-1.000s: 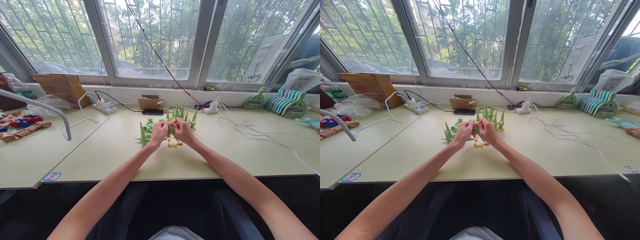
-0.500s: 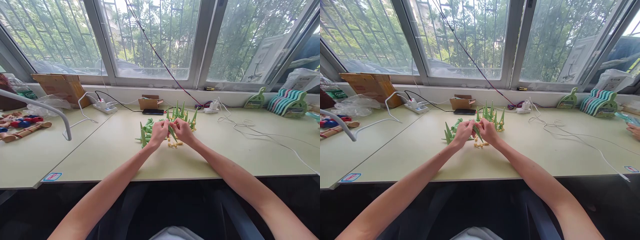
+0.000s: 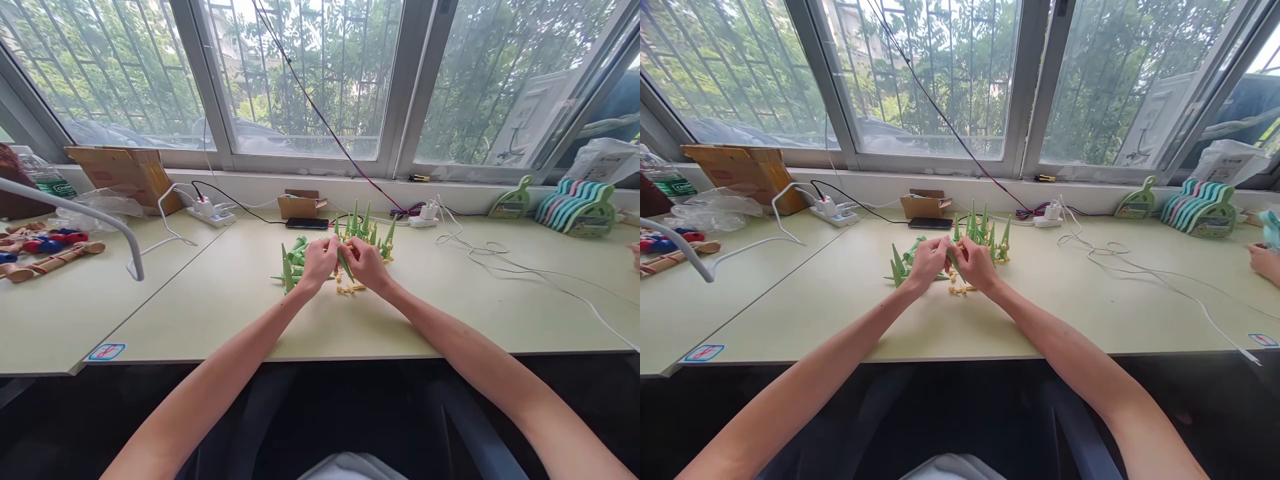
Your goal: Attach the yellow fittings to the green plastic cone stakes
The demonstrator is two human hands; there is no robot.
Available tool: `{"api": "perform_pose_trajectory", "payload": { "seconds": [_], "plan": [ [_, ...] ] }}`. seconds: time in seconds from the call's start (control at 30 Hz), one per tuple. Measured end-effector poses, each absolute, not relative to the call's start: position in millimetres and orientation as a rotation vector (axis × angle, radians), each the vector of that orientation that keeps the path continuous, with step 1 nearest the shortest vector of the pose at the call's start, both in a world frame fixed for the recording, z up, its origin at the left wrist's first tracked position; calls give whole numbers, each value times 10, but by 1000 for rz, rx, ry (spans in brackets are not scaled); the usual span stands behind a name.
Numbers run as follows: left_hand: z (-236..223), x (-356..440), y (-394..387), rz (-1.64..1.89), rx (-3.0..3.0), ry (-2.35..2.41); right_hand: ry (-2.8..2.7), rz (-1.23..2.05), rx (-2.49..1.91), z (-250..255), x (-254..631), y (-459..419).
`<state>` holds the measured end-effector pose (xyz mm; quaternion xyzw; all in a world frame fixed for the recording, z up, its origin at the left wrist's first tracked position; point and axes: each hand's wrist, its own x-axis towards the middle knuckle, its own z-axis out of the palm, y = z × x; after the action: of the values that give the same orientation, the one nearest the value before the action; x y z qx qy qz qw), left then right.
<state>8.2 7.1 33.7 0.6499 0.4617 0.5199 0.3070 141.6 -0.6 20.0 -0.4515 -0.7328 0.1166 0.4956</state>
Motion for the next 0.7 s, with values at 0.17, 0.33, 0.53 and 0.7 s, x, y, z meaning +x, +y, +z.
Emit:
{"api": "perform_pose_trajectory", "payload": {
  "seconds": [0.17,0.33,0.53,0.7],
  "plan": [
    [351,76,70,1387,1742,1251,-1767,347,-1042,202,1416,-24],
    [331,68,90,1396,1724,1265,-1772,378,-1031,183,1420,-16],
    [311,60,112,1396,1723,1259,-1795,389,-1036,172,1416,-15],
    [321,60,106,1391,1716,1263,-1796,385,-1030,181,1410,-23]
  ]
}}
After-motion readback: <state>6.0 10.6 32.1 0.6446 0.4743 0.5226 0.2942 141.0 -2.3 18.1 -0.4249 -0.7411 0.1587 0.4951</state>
